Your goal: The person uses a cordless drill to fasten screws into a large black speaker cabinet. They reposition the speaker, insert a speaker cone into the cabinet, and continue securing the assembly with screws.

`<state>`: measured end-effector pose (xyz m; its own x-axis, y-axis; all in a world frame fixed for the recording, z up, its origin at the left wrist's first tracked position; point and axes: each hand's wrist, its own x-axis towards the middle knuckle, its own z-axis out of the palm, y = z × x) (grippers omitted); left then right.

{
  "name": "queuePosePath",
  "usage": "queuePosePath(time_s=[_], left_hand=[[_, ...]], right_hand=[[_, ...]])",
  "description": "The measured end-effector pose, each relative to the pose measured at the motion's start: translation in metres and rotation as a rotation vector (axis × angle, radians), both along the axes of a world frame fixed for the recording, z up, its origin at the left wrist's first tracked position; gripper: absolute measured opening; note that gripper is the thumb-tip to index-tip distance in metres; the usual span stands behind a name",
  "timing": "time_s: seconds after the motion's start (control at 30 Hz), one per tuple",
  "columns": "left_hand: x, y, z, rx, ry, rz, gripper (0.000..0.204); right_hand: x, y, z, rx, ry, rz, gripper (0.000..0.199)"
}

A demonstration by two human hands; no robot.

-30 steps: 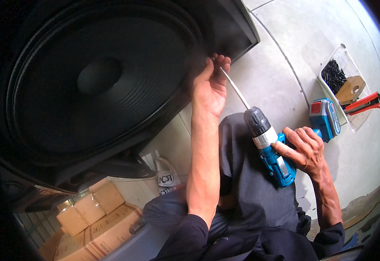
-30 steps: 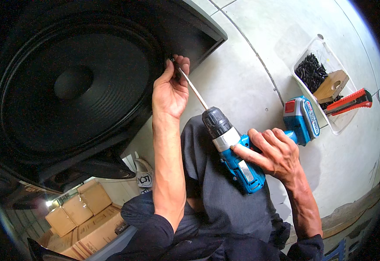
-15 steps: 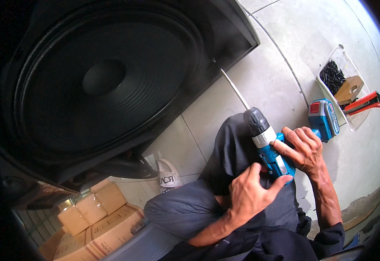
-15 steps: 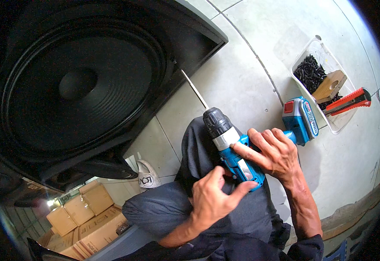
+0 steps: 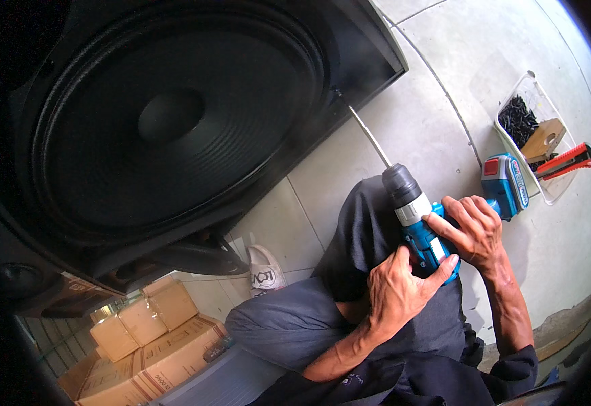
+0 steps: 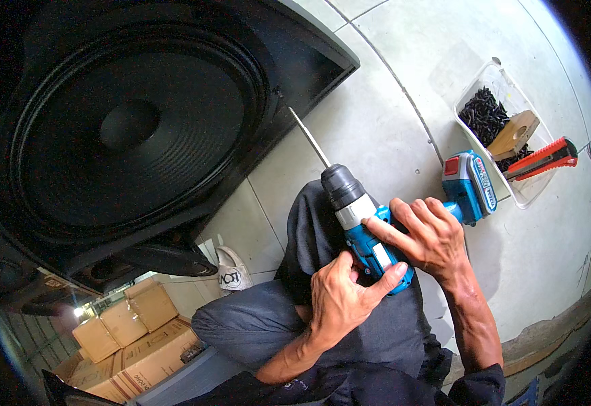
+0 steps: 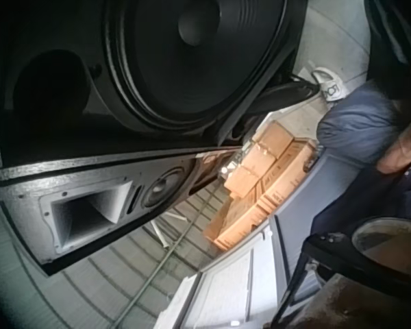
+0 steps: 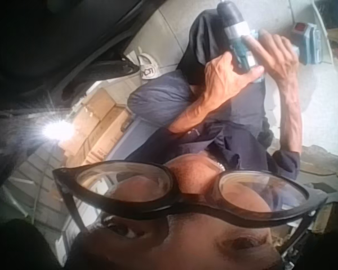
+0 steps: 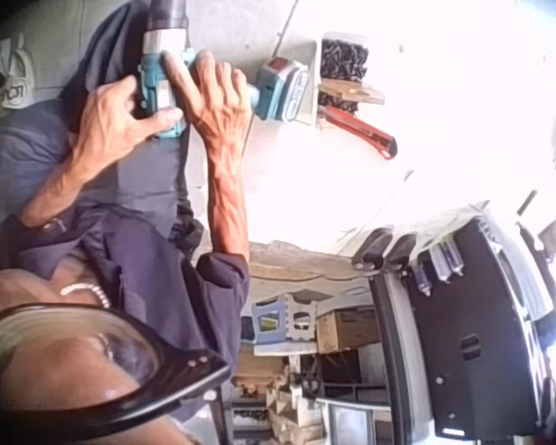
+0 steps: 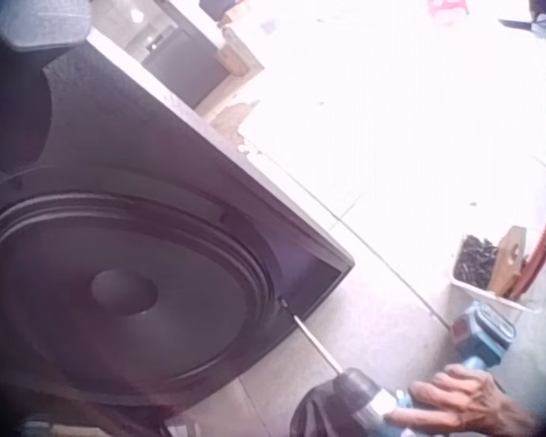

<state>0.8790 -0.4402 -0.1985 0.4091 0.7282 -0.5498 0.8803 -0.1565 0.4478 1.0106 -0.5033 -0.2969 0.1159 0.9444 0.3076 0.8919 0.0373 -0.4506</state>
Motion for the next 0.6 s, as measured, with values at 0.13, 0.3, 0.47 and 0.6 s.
queuePosePath(time_s=[0.13, 0.3, 0.47, 0.6], left_hand=[[-0.0003, -0.0004, -0.0014, -0.005, -0.013, 0.015, 0.058], [-0.0011, -0.0008, -0.0024, -0.003, -0.033, 0.026, 0.058], [-0.0013, 0.0000, -0.0015, -0.007, -0.016, 0.020, 0.057], [-0.0004, 0.0010, -0.0012, -0.010, -0.020, 0.025, 0.057]], right_hand=[[-0.0002, 0.0008, 0.0000, -0.006, 0.002, 0.001, 0.047], [-0.0002, 0.0024, 0.0012, 0.004, 0.002, -0.001, 0.047], [-0.0003, 0.0038, 0.0031, -0.003, -0.005, -0.001, 0.047], [-0.0006, 0.0037, 0.0013, 0.001, -0.009, -0.006, 0.047]])
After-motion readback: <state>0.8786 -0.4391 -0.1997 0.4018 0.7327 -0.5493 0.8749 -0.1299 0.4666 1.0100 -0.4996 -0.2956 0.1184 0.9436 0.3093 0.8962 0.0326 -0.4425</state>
